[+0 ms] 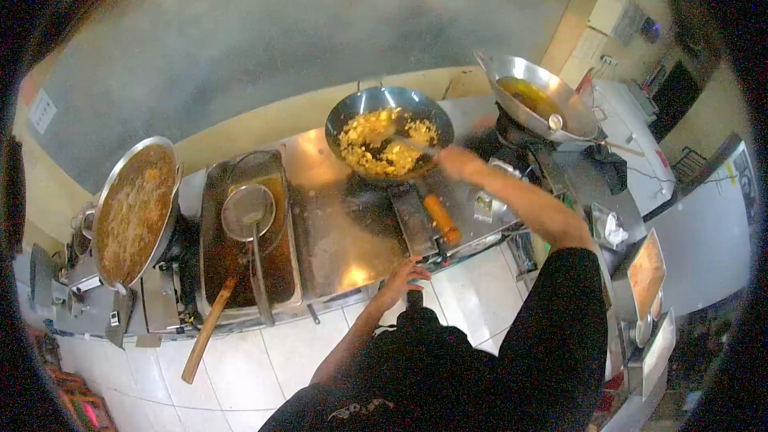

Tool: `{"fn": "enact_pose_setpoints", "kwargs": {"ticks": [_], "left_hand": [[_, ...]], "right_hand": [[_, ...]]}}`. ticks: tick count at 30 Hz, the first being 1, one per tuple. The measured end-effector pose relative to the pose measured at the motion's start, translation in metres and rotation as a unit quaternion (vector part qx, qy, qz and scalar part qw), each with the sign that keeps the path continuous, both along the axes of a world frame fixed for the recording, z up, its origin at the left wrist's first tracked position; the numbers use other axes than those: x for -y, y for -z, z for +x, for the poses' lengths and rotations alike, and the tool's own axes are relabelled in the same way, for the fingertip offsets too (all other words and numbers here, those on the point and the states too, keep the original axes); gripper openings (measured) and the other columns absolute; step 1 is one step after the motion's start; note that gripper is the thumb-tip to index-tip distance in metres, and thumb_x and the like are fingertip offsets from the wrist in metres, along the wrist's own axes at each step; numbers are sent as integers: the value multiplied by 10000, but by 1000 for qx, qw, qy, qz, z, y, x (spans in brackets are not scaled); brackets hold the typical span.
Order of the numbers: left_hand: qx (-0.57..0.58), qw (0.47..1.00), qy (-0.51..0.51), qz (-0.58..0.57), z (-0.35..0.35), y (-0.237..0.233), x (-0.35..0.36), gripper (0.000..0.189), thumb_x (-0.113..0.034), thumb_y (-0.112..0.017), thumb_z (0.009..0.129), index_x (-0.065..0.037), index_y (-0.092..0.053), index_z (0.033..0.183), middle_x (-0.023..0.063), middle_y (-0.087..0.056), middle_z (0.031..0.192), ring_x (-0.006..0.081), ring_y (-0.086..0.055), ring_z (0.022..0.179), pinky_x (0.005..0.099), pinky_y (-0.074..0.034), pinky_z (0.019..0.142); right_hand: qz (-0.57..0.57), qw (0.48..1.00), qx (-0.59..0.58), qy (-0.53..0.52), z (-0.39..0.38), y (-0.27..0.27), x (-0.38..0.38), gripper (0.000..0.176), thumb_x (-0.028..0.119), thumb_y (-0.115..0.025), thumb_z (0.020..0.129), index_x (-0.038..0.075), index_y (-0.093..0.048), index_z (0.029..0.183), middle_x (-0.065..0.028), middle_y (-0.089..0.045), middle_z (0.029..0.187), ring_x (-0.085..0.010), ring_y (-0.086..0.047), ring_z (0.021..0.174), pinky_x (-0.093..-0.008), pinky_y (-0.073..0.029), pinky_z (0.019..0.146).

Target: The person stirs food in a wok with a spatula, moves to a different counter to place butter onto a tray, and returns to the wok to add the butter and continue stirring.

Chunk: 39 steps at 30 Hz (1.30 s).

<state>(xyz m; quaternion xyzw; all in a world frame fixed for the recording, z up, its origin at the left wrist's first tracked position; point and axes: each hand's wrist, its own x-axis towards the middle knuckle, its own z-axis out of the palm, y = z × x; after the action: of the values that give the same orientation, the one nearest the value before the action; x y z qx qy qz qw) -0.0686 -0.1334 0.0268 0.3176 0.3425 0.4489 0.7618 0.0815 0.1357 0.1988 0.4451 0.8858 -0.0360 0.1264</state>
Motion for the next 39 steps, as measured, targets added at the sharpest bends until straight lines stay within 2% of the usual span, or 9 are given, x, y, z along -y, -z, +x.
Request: {"fn": "enact_pose_setpoints", "kwargs": {"ticks": [5, 9, 10, 17, 23, 26, 29, 35, 39], "left_hand": [[88, 987, -76, -115, 61, -26, -70, 735, -560, -606, 812, -92, -320, 1301, 134, -521, 1180, 290, -571, 1067, 439, -472, 840], [208, 971, -99, -60, 87, -29, -111, 506, -460, -587, 869, -73, -422, 1150, 114, -615, 878, 266, -637, 729, 418, -513, 635], [222, 960, -161, -61, 85, -52, -110, 328, -358, -574, 903, -76, -459, 1024, 72, -579, 710, 238, -586, 557, 380, -478, 499], [30, 972, -216, -88, 76, -1, -126, 238, -293, -553, 927, -78, -453, 952, 37, -497, 647, 169, -511, 455, 301, -421, 399], [-14, 960, -261, -101, 76, -3, -128, 247, -286, -541, 937, -49, -472, 953, 58, -530, 689, 162, -550, 491, 278, -451, 425], [-36, 958, -267, -98, 58, -20, -113, 363, -349, -485, 957, -15, -479, 1100, 74, -586, 727, 169, -592, 604, 298, -509, 535], [59, 956, -223, -183, 32, 35, -80, 474, -445, -419, 960, -7, -492, 1127, 88, -601, 754, 191, -610, 647, 315, -525, 564], [-4, 975, -182, -129, -48, 87, -1, 505, -486, -382, 956, -18, -526, 1079, 99, -600, 733, 211, -612, 654, 346, -503, 585], [-78, 969, -227, -60, -100, 98, 39, 486, -467, -379, 961, -18, -534, 1059, 94, -586, 697, 195, -597, 625, 345, -496, 602]], "right_hand": [[-44, 997, 65, -7, 40, -60, -15, 335, 296, -370, 965, 42, -544, 1097, -247, -618, 910, -426, -615, 831, -512, -485, 751], [62, 997, -8, -52, 27, -5, -69, 332, 350, -402, 953, 106, -593, 1074, -201, -627, 844, -390, -634, 788, -498, -494, 742], [111, 990, 25, -81, 28, -27, -77, 329, 351, -426, 942, 98, -614, 1036, -192, -633, 832, -384, -637, 789, -499, -497, 733], [220, 951, 190, -108, 8, -232, -121, 263, 329, -657, 796, 78, -694, 867, -152, -673, 866, -320, -654, 848, -431, -534, 715], [109, 965, 160, -179, -44, -158, -181, 304, 325, -678, 776, 38, -688, 877, -164, -675, 850, -336, -657, 833, -442, -533, 716], [133, 956, 179, -188, -58, -197, -167, 314, 327, -659, 793, 27, -684, 884, -176, -672, 848, -355, -651, 823, -451, -525, 721], [107, 922, 334, -165, -65, -230, -150, 264, 316, -591, 852, 64, -670, 849, -150, -653, 808, -352, -635, 817, -445, -510, 698], [-16, 987, 95, -132, -57, -140, -122, 345, 331, -560, 855, -1, -658, 856, -215, -658, 837, -386, -637, 804, -476, -499, 710], [-22, 961, 226, -156, -59, -181, -127, 386, 363, -530, 881, -4, -644, 851, -207, -643, 754, -349, -632, 719, -464, -489, 670]]}}
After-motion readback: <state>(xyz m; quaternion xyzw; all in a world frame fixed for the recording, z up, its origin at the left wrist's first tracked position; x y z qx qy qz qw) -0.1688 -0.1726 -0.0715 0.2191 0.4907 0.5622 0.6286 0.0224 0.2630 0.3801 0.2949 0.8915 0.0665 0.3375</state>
